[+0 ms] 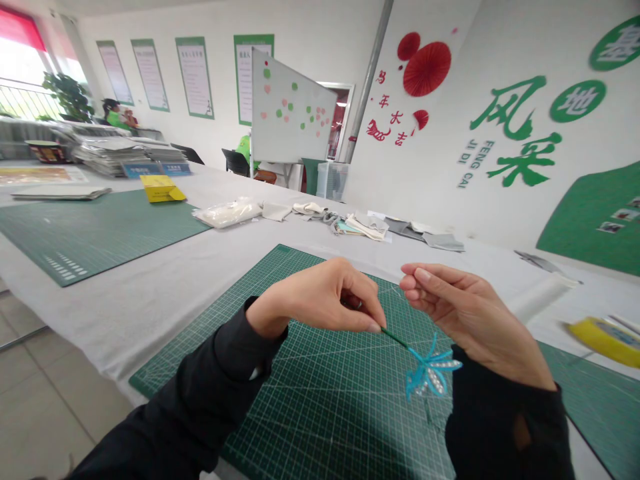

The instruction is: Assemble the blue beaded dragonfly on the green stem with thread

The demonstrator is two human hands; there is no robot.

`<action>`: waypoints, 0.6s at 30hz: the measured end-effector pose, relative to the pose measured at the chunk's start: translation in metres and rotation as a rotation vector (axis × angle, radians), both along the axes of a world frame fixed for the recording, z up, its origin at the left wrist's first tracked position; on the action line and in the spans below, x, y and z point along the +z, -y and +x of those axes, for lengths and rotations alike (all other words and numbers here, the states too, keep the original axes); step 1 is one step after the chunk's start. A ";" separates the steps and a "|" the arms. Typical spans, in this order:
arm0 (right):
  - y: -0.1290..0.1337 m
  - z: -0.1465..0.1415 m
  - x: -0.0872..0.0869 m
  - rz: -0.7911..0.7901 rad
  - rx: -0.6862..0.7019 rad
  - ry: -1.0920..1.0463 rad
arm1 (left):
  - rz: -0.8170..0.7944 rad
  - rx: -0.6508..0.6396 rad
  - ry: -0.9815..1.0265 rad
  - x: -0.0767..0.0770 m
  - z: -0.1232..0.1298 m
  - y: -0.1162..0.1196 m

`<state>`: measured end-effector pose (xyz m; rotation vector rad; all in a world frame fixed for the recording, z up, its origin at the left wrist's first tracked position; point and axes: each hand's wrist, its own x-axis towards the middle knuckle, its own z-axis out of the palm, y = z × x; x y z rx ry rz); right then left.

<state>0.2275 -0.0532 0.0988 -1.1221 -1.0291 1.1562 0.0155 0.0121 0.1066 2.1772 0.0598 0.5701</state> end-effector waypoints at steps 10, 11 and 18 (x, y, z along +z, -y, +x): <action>-0.003 -0.004 0.000 0.007 -0.003 -0.072 | -0.205 0.233 0.430 -0.006 0.005 -0.004; -0.004 -0.003 0.000 0.010 -0.007 -0.064 | -0.186 0.268 0.455 -0.006 0.006 -0.003; -0.006 -0.003 -0.001 0.008 -0.013 -0.032 | -0.064 0.350 0.441 -0.003 0.007 0.001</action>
